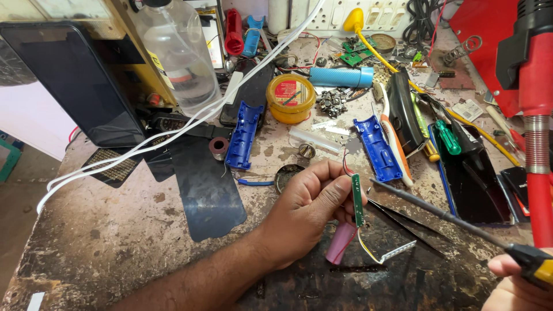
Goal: The person applies flux paste from a small tin onto a green circuit board using a small brush, then solders wires connecting the board to a pink battery cell with a soldering iron at a cluttered workbench.
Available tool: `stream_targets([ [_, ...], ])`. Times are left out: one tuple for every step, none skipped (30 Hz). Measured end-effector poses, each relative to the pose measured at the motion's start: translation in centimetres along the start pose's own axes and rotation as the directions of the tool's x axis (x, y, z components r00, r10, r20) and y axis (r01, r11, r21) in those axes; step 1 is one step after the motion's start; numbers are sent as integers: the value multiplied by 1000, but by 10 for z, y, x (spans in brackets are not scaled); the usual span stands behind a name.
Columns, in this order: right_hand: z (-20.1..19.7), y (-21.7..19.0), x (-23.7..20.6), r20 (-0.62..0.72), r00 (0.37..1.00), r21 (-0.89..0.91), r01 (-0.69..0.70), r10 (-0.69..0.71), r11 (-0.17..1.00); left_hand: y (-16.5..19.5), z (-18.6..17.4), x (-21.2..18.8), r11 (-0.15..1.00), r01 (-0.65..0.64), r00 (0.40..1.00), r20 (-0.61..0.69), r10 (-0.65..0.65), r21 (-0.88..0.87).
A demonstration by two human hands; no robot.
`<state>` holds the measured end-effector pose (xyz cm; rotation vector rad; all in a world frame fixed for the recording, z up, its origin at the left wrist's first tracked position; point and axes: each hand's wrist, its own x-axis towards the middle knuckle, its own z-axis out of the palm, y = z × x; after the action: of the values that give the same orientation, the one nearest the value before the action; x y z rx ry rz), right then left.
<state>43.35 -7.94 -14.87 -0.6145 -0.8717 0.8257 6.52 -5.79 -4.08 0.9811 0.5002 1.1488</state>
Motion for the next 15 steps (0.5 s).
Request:
stream_targets([
  [0,-1,0,-5,1000,-1,2,-2,1000,0,0,0,1000,5,1000,5,-5,-2],
  [1,-1,-1,-10,1000,-3,2,-2,1000,1,0,0,1000,11,1000,11,-11,-3],
  [1,-2,-2,-15,1000,-5,5,-5,1000,2,0,0,1000,16,1000,15,-16,-5],
  [2,-2,-3,-17,1000,-9,2,-2,1000,2,0,0,1000,17,1000,21,-17,-4],
  [3,-2,-4,-18,1000,-12,2,-2,1000,2,1,-1,1000,19,1000,25,-19,-2],
  [4,-2,-4,-21,1000,-13,2,-2,1000,2,1,0,1000,19,999,29,-19,0],
  [4,-2,-5,-22,1000,-10,2,-2,1000,3,0,0,1000,19,999,31,-19,2],
  [5,-1,-5,-20,1000,-5,5,-5,1000,3,1,-1,1000,21,999,33,-21,3],
  [5,-2,-6,-26,1000,-14,3,-4,1000,3,1,-1,1000,22,999,37,-22,4],
  [5,-2,-6,-27,1000,-16,1,-1,1000,3,1,0,1000,16,999,39,-16,5],
  [6,-2,-7,-27,1000,-20,4,-5,1000,3,0,-1,1000,9,999,41,-10,5],
  [6,-3,-7,-28,1000,-25,6,-7,1000,3,0,-1,1000,3,999,42,-4,6],
  [6,-3,-7,-30,1000,-27,5,-6,1000,3,0,-1,1000,5,999,40,-5,6],
  [7,-2,-7,-29,1000,-30,7,-8,1000,4,0,-1,1000,7,999,39,-7,7],
  [7,-3,-7,-29,1000,-33,7,-8,999,4,0,0,1000,8,999,38,-8,8],
])
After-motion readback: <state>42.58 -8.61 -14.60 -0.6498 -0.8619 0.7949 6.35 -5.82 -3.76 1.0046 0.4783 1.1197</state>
